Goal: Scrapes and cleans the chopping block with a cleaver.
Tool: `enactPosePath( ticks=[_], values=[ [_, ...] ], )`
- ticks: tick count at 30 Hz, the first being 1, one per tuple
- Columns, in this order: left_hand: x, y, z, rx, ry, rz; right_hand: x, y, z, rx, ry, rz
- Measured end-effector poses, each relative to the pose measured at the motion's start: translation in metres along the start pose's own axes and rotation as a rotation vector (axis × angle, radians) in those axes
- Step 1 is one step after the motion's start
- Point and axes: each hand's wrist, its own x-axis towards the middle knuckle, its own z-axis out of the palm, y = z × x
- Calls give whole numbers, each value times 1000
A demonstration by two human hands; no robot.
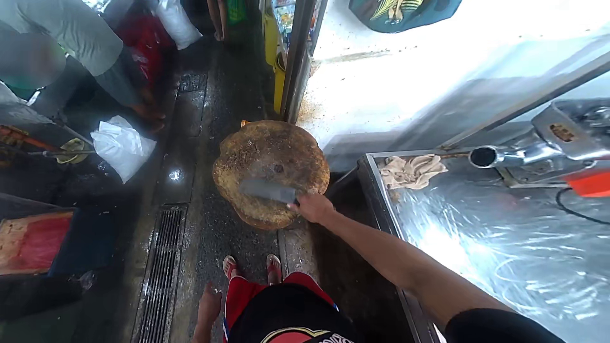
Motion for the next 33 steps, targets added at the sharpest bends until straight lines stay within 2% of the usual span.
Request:
enactPosePath(
  ticks=[2,6,12,16,18,22,26,33],
  values=[
    [1,-1,0,0,-7,-17,-7,-6,1,-50,-17,-43],
    [-1,-9,2,1,-13,-54,21,17,-17,96,25,116],
    [-4,-15,3,6,2,-58,-7,-3,-9,-41,-14,-29],
    [-6,-13,4,17,-3,-84,20,17,-14,86,5,112],
    [-6,-9,3,-8,9,-58,14,10,-10,99,-3,90],
    [-3,-2,8,-8,-7,-52,-8,-2,-5,-40,-14,-18],
    [-5,-1,14,-1,-53,-53,18,22,-22,83,25,123],
    [0,-16,24,1,-74,-39,10,11,-5,103,-23,23]
  ],
)
